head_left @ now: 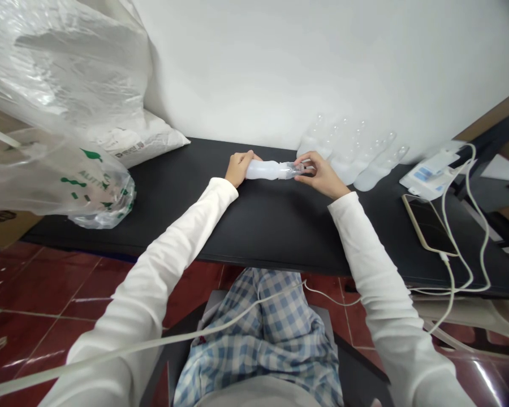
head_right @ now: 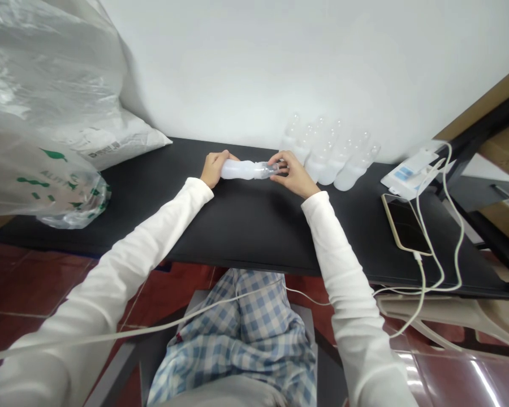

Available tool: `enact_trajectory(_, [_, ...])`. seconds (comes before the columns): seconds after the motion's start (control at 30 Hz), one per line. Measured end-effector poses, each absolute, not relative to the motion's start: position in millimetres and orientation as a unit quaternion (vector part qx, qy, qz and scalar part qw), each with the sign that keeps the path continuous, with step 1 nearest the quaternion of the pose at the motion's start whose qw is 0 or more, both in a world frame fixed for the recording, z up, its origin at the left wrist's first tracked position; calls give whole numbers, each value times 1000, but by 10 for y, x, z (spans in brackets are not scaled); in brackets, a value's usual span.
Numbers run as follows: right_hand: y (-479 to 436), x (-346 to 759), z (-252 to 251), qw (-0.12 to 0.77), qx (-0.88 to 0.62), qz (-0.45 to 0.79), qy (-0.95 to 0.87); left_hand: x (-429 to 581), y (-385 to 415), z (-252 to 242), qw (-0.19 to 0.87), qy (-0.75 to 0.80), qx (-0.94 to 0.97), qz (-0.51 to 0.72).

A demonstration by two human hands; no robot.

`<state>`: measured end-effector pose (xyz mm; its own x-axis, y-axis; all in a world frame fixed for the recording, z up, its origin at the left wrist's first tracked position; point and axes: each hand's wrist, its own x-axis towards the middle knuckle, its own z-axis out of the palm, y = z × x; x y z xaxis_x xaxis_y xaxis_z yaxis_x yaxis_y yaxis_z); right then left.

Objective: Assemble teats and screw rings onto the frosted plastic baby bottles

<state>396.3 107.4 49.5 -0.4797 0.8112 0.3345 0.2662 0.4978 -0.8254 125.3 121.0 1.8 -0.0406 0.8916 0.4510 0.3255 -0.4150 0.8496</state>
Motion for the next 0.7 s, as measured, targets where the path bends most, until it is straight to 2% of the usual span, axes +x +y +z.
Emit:
enact_trajectory(0.2, [1047, 3867, 428, 383, -361, 304, -794, 1219, 1273, -34, 295, 487, 624, 536])
enact_trajectory(0.37, [1041, 3794, 356, 395, -360, 268, -802, 1218, 1232, -4, 271, 495, 630, 533])
enact_trajectory(0.7, [1018, 3771, 369, 430, -367, 425, -707, 1215, 1125, 52, 178, 465, 672, 548])
